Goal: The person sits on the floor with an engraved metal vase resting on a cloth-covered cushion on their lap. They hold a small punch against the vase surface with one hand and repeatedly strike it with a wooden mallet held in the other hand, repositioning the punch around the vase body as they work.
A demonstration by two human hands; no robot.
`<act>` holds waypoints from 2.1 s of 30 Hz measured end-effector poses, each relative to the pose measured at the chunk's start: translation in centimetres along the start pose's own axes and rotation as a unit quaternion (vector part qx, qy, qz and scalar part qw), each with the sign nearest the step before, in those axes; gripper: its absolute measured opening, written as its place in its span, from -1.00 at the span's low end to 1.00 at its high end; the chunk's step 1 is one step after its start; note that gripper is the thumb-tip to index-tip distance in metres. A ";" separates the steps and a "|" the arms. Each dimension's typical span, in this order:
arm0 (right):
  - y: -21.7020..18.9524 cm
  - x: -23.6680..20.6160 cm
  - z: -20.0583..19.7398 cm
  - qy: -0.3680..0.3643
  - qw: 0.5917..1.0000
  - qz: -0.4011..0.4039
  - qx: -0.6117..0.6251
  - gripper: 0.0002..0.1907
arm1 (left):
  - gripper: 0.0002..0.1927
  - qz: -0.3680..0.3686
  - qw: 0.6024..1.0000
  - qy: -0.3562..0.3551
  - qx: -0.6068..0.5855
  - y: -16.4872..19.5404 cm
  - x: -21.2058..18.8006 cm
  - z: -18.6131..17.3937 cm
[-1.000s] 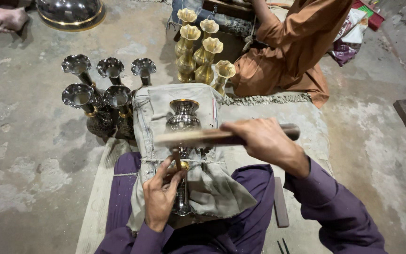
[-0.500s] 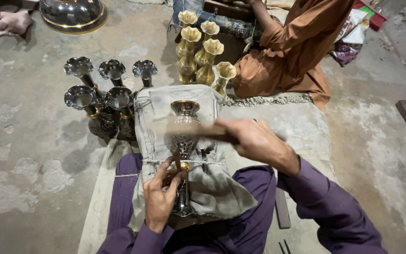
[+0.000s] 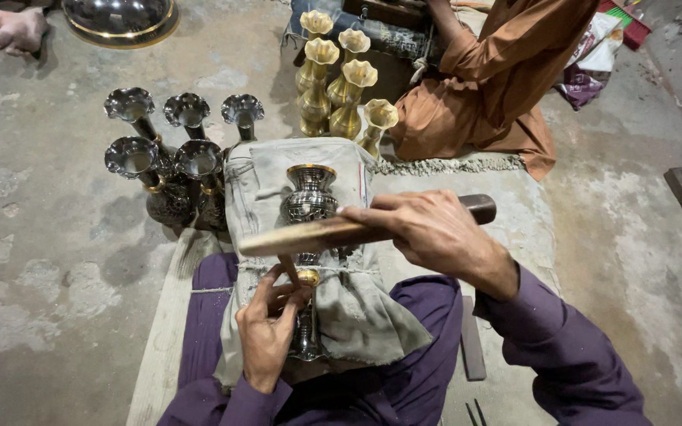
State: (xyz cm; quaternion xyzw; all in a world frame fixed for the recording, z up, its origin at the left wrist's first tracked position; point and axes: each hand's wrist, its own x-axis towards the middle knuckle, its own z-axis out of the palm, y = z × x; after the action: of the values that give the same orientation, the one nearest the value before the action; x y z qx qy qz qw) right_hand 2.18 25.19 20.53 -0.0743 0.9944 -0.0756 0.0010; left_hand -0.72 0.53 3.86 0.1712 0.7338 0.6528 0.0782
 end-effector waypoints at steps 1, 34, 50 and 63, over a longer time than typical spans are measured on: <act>-0.1 0.0 0.1 0.037 0.999 -0.019 -0.010 -0.20 | -0.50 -0.008 1.000 -0.001 0.004 -0.2 0.0 0.0; 0.0 -1.6 0.1 0.014 0.999 0.029 -0.036 -0.19 | -0.50 0.030 0.999 0.000 0.030 -2.1 -0.4 0.2; 1.1 -2.0 -0.1 0.012 1.000 0.024 0.005 -0.41 | -0.51 0.008 1.000 -0.003 -0.002 -0.7 -0.2 0.0; 1.3 -2.4 -0.1 0.052 0.996 0.069 0.019 -0.38 | -0.48 -0.017 1.000 -0.023 -0.006 -0.6 0.1 -0.2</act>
State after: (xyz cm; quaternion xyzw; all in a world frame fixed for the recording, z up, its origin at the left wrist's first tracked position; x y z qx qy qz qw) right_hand 4.39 26.89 20.45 -0.0015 0.9942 -0.0985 -0.0442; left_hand -0.95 0.36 3.33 0.1733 0.7308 0.6516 0.1065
